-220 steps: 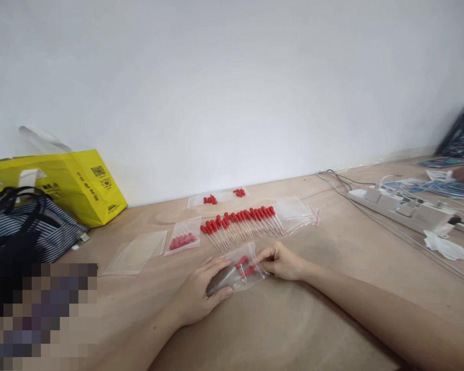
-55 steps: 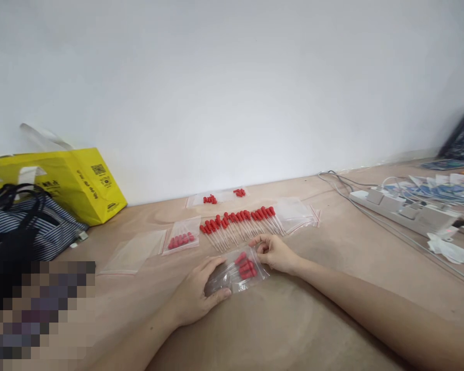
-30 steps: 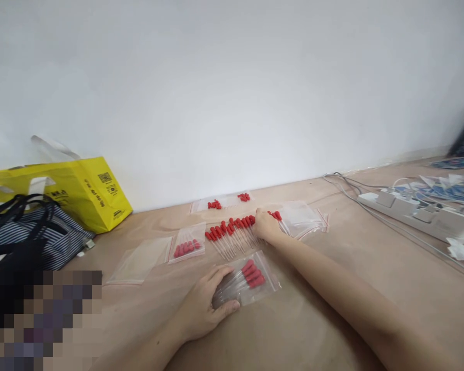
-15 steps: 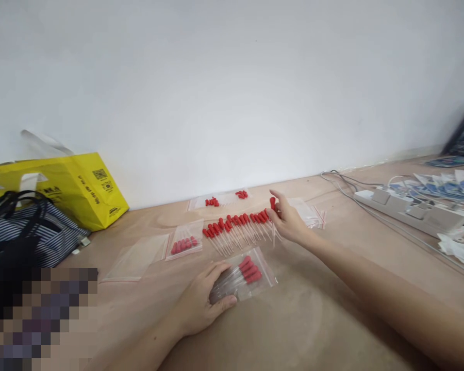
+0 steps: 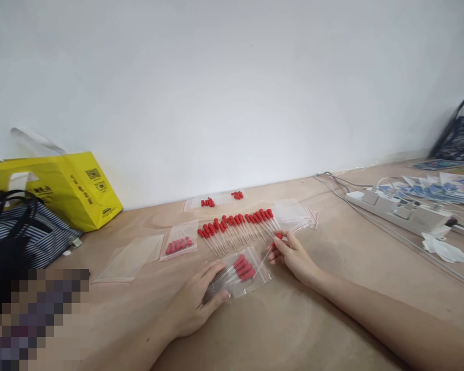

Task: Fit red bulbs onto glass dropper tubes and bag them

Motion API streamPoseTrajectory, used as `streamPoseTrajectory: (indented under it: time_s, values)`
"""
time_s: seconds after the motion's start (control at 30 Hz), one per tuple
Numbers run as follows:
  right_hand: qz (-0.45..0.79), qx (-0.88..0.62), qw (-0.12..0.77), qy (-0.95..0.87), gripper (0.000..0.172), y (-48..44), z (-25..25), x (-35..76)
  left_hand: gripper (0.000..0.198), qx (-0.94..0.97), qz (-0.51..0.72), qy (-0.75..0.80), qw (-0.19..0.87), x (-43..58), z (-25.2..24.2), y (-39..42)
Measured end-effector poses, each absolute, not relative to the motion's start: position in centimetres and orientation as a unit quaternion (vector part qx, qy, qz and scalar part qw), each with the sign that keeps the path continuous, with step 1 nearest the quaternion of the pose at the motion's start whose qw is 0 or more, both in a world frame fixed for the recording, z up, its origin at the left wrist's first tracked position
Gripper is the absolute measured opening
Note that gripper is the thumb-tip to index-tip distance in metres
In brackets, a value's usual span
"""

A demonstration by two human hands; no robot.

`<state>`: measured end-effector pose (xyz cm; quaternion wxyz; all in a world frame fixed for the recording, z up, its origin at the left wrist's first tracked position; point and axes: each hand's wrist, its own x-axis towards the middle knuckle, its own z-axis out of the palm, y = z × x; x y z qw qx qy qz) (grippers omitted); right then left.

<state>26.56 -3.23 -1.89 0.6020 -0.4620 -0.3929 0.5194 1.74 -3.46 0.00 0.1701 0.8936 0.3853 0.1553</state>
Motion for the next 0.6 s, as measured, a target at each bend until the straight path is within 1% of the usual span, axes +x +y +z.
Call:
streamPoseTrajectory:
  time_s: [0.1,0.23,0.3,0.37,0.43,0.53,0.6]
  values:
    - [0.571,-0.446,0.592,-0.353,0.031,-3.7,-1.6,26.5,0.051,0.900,0.149,0.379,0.156,1.3,-0.5,-3.3]
    - [0.608,-0.420,0.581,-0.340,0.033,-3.9,-1.6,26.7,0.055,0.903,0.156,0.373,0.144,1.0,-1.0,-3.1]
    - [0.631,-0.405,0.561,-0.350,0.034,-3.8,-1.7,26.9,0.056,0.905,0.162,0.370,0.134,1.0,-1.1,-3.2]
    - [0.646,-0.401,0.523,-0.384,0.034,-3.7,-1.8,27.2,0.055,0.907,0.158,0.369,0.127,1.2,-0.9,-3.3]
    - [0.642,-0.408,0.465,-0.452,0.033,-3.8,-1.9,27.5,0.054,0.908,0.154,0.369,0.125,1.4,-0.7,-3.4]
    - [0.605,-0.424,0.377,-0.559,0.031,-3.9,-1.8,28.0,0.053,0.907,0.156,0.370,0.124,1.6,-0.4,-3.5]
    - [0.583,-0.426,0.339,-0.604,0.033,-3.9,-1.5,28.2,0.053,0.908,0.162,0.367,0.120,1.6,-0.3,-3.4]
